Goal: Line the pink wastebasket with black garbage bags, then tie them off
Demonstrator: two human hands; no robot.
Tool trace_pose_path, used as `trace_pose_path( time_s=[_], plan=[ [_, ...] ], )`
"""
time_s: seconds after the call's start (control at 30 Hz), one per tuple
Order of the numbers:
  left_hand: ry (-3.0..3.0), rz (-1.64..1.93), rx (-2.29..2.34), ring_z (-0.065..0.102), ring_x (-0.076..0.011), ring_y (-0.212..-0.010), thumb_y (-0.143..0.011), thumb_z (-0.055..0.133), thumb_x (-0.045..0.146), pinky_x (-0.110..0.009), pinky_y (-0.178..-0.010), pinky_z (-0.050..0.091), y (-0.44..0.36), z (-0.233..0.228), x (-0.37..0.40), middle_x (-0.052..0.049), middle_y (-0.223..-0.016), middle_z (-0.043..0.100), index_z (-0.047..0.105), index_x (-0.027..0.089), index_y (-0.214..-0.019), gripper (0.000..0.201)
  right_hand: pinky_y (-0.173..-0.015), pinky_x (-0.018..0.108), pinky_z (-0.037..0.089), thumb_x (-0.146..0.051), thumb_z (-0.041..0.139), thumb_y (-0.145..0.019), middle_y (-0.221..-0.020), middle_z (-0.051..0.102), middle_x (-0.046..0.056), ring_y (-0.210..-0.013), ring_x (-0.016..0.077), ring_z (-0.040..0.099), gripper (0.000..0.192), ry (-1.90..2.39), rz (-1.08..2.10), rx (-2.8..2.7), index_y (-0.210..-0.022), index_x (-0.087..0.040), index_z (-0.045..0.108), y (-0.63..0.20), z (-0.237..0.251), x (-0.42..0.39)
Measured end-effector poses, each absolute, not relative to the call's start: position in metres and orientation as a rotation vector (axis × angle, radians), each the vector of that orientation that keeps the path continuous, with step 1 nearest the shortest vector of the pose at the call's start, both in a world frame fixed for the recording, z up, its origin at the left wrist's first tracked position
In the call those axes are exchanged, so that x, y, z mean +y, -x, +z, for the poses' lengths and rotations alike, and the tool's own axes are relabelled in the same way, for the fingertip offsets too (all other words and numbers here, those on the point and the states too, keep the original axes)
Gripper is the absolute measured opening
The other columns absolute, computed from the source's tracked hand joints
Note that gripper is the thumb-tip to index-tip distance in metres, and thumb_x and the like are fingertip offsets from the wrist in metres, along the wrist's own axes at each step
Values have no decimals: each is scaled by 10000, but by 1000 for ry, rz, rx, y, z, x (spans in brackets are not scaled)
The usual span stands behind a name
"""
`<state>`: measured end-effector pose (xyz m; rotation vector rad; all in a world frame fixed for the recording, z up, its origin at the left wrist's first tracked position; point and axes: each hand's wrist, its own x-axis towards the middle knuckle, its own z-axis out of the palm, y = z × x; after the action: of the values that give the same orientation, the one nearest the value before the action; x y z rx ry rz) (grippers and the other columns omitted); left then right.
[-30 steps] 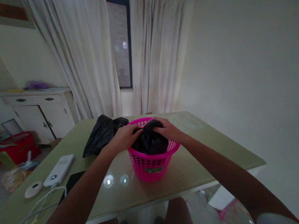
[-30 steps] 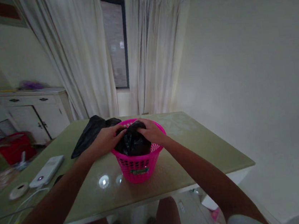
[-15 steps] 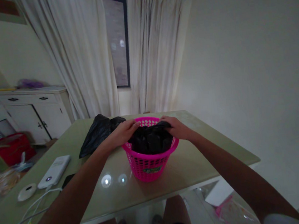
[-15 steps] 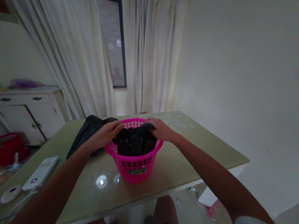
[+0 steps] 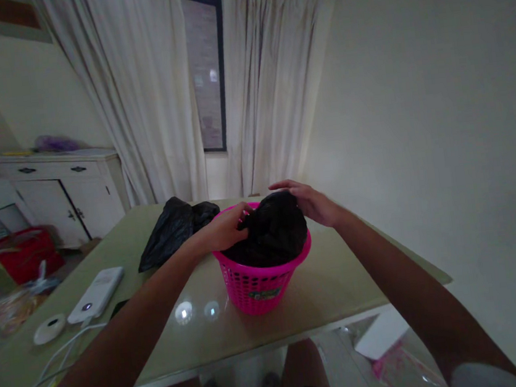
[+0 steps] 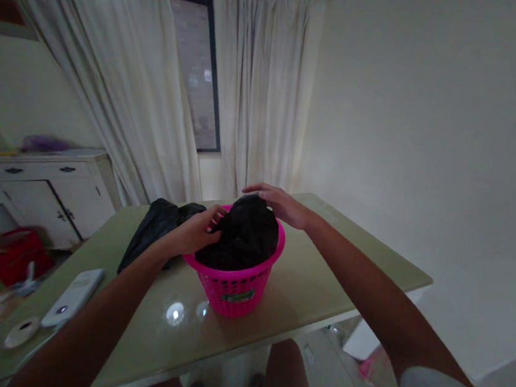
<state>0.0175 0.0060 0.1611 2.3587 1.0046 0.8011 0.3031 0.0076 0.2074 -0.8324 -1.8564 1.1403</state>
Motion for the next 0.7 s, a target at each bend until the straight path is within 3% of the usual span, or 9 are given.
trace_pose_path(
  time_s=[0.1,0.2,0.27,0.37,0.53,0.6,0.7],
  plan=[
    [-2437,854,1069,750,-253,-997,-836,647,88,-388,-871,560,-22,162,2,-69,-1083,795,570,237,-1264,460,-892,391,595,-659,548,-1053,-1410,751,130,-1211,280,721,536,934,1059,-1925,-1321,-244,756,-302,221,11],
    [-2436,940,1084,759,-266,-1034,-868,697,109,-398,-896,557,-30,163,-1,-59,-1087,810,572,254,-1246,424,-930,366,560,-483,803,-944,-1258,805,91,-1088,243,738,436,937,743,-2301,-1306,-239,784,-286,219,18],
    [-2410,996,1085,765,-263,-1046,-877,749,139,-388,-896,561,-32,164,-4,-53,-1085,818,593,260,-1200,379,-925,345,531,-344,862,-894,-1098,822,50,-999,223,732,395,877,558,-2532,-1273,-245,811,-277,212,22],
    [-2389,1014,1151,774,-249,-998,-862,793,141,-373,-885,566,-24,169,-6,-45,-1048,829,643,250,-1117,316,-869,320,487,-270,766,-975,-954,788,45,-926,205,699,150,872,270,-2617,-1086,-220,854,-278,201,29],
    [-2419,986,1315,763,-278,-997,-919,748,221,-419,-935,564,6,177,-1,-93,-1077,828,752,217,-1132,213,-847,331,477,-243,697,-1000,-882,715,54,-859,194,650,160,1073,31,-2388,-908,-184,813,-309,196,43],
    [-2453,946,1323,751,-297,-1007,-943,707,258,-438,-946,560,11,179,1,-108,-1065,813,781,210,-1122,199,-854,340,500,-266,705,-989,-921,721,61,-859,196,656,145,1121,60,-2257,-921,-181,800,-310,195,40],
    [-2523,930,1316,727,-303,-1010,-937,672,261,-446,-940,554,6,178,1,-111,-1055,769,790,211,-1074,188,-921,352,534,-346,784,-956,-1124,774,84,-983,216,701,247,1000,196,-2239,-1153,-198,799,-294,193,29]
  ],
)
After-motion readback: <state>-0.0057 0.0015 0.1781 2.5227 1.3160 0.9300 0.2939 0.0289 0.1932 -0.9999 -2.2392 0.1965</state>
